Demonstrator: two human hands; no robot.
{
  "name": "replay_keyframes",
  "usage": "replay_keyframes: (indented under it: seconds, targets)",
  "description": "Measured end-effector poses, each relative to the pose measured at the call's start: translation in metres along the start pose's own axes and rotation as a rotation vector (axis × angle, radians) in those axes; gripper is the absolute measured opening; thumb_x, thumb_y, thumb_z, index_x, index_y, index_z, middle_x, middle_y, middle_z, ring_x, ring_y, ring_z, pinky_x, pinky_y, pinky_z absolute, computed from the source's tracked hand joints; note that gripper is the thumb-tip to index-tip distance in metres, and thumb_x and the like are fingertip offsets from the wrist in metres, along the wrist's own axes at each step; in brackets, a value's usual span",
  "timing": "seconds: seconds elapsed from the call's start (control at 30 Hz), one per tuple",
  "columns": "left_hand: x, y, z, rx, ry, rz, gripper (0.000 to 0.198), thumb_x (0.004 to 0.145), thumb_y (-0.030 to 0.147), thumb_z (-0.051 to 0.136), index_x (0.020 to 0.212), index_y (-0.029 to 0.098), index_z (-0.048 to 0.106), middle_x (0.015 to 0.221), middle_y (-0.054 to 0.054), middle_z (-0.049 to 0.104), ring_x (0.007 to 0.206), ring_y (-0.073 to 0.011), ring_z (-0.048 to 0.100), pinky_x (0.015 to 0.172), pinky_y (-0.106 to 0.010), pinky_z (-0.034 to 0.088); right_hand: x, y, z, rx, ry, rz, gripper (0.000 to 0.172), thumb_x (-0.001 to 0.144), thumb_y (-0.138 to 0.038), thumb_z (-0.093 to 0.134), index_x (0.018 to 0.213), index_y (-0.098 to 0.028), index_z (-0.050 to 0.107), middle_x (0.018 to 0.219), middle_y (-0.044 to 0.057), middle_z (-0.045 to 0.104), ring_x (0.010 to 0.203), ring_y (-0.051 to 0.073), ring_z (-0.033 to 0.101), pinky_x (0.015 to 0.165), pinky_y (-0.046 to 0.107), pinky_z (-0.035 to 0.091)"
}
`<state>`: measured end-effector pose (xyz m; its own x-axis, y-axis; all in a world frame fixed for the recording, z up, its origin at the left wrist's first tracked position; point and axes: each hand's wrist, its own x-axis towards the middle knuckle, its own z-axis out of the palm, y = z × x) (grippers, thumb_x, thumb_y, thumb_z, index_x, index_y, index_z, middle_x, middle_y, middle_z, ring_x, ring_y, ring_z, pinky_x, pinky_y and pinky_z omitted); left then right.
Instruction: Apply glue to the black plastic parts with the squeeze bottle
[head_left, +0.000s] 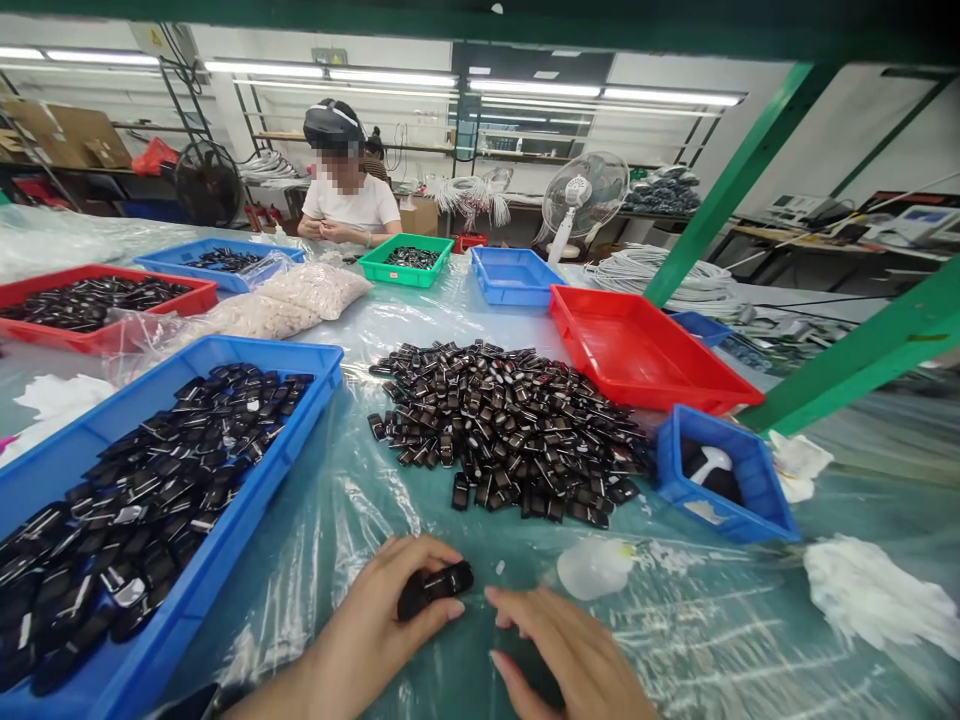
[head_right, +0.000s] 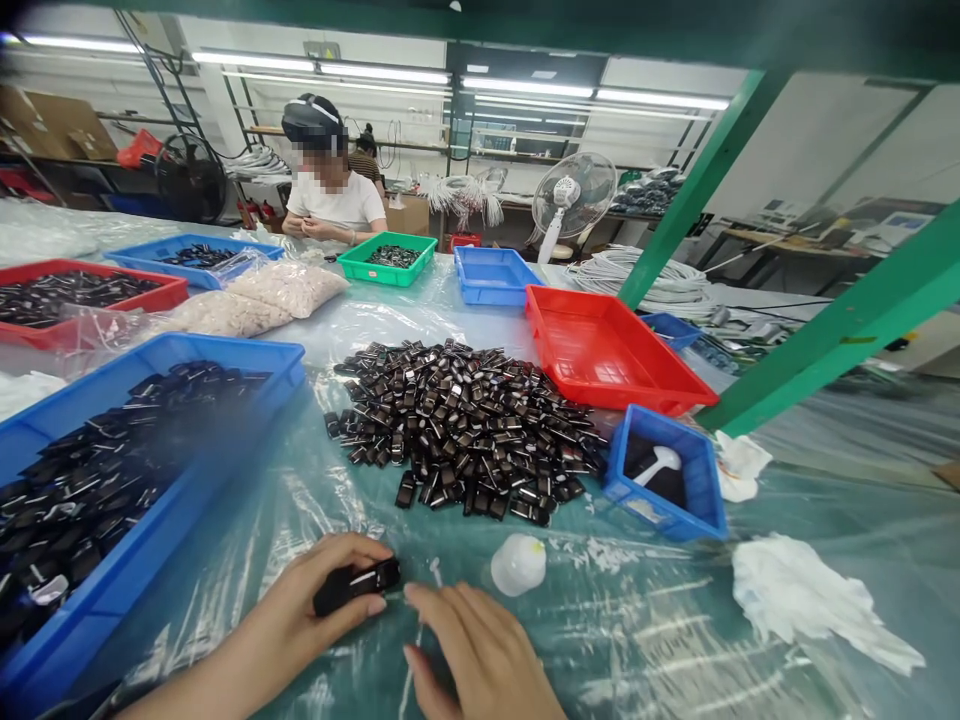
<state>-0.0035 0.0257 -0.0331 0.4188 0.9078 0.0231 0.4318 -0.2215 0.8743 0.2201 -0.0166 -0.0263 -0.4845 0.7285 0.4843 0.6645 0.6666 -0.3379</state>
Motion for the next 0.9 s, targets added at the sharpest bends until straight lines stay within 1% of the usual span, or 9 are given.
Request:
replay_keyframes:
  seconds: [0.1,0.2,0.4,0.5,0.57,0.63,0.73,0.8,0.9]
  targets:
    - [0.0,0.003,-0.003,0.018,-0.023,0.011,0.02,0.089,0.035,0.065,0.107,0.027,0.065,0.098,-0.004,0.069,0.094,-0.0254,0.063,0.08,-0.036,0.051,0.007,0.003,0.005,0.021,-0.01,0.081,0.034,0.093,-0.014,0.044,0.126,-0.022,0.044,0.082,0.002,0.068,0.067,0.016,0.067,0.06,0.026,0.058]
    - [0.0,0.004,-0.003,0.038,-0.037,0.032,0.024,0.089,0.041,0.066,0.108,0.027,0.067,0.097,-0.005,0.07,0.091,-0.0259,0.063,0.078,-0.037,0.051,0.008,0.004,0.004,0.022,-0.01,0.106,0.034,0.093,-0.013,0.043,0.126,-0.024,0.044,0.081,0.001,0.067,0.065,0.015,0.066,0.058,0.026,0.057]
    - [-0.001,0.007,0.0,0.069,-0.037,0.109,0.035,0.09,0.054,0.059,0.108,0.026,0.068,0.09,-0.005,0.071,0.085,-0.0254,0.064,0.075,-0.036,0.05,0.008,0.006,0.005,0.006,0.016,0.045,0.026,0.1,-0.024,0.039,0.124,-0.022,0.049,0.08,0.003,0.068,0.069,0.016,0.069,0.059,0.027,0.057]
    - [-0.003,0.012,-0.002,0.067,-0.081,0.161,0.034,0.089,0.054,0.061,0.11,0.028,0.069,0.095,-0.004,0.074,0.085,-0.0241,0.065,0.078,-0.036,0.049,0.009,0.005,0.007,-0.005,0.044,0.022,0.021,0.103,-0.029,0.036,0.115,-0.022,0.052,0.076,0.002,0.068,0.067,0.015,0.069,0.059,0.025,0.057]
    - [-0.004,0.015,-0.003,0.063,-0.095,0.168,0.032,0.089,0.051,0.063,0.112,0.029,0.068,0.097,-0.003,0.075,0.086,-0.0242,0.066,0.08,-0.036,0.049,0.008,0.004,0.009,-0.041,0.062,0.048,0.023,0.103,-0.028,0.034,0.113,-0.02,0.053,0.075,0.002,0.068,0.065,0.015,0.069,0.057,0.025,0.056]
    - [-0.004,0.014,-0.003,0.056,-0.082,0.142,0.031,0.09,0.048,0.064,0.113,0.029,0.068,0.097,-0.004,0.075,0.087,-0.0249,0.066,0.081,-0.037,0.05,0.007,0.004,0.011,-0.102,0.067,0.075,0.027,0.104,-0.027,0.033,0.115,-0.018,0.056,0.079,0.005,0.069,0.067,0.017,0.07,0.055,0.026,0.056]
    - [-0.003,0.012,-0.002,0.026,-0.047,0.06,0.028,0.091,0.039,0.063,0.116,0.027,0.065,0.105,-0.005,0.073,0.094,-0.0254,0.067,0.082,-0.036,0.052,0.008,0.006,0.015,-0.202,0.059,0.098,0.035,0.103,-0.023,0.031,0.118,-0.014,0.061,0.087,0.011,0.07,0.065,0.02,0.07,0.05,0.028,0.053]
    - [-0.002,0.013,-0.001,-0.004,-0.044,0.0,0.027,0.09,0.033,0.062,0.116,0.026,0.064,0.109,-0.005,0.073,0.096,-0.0247,0.068,0.081,-0.034,0.054,0.011,0.01,0.017,-0.237,0.049,0.119,0.039,0.103,-0.02,0.028,0.113,-0.013,0.065,0.085,0.011,0.069,0.053,0.018,0.066,0.042,0.027,0.046]
    - [-0.001,0.017,-0.002,-0.036,-0.062,-0.056,0.024,0.089,0.03,0.06,0.111,0.024,0.066,0.103,-0.004,0.073,0.094,-0.0235,0.069,0.08,-0.033,0.055,0.015,0.013,0.019,-0.218,0.026,0.163,0.043,0.102,-0.018,0.026,0.096,-0.015,0.069,0.078,0.008,0.066,0.04,0.014,0.057,0.035,0.026,0.037]
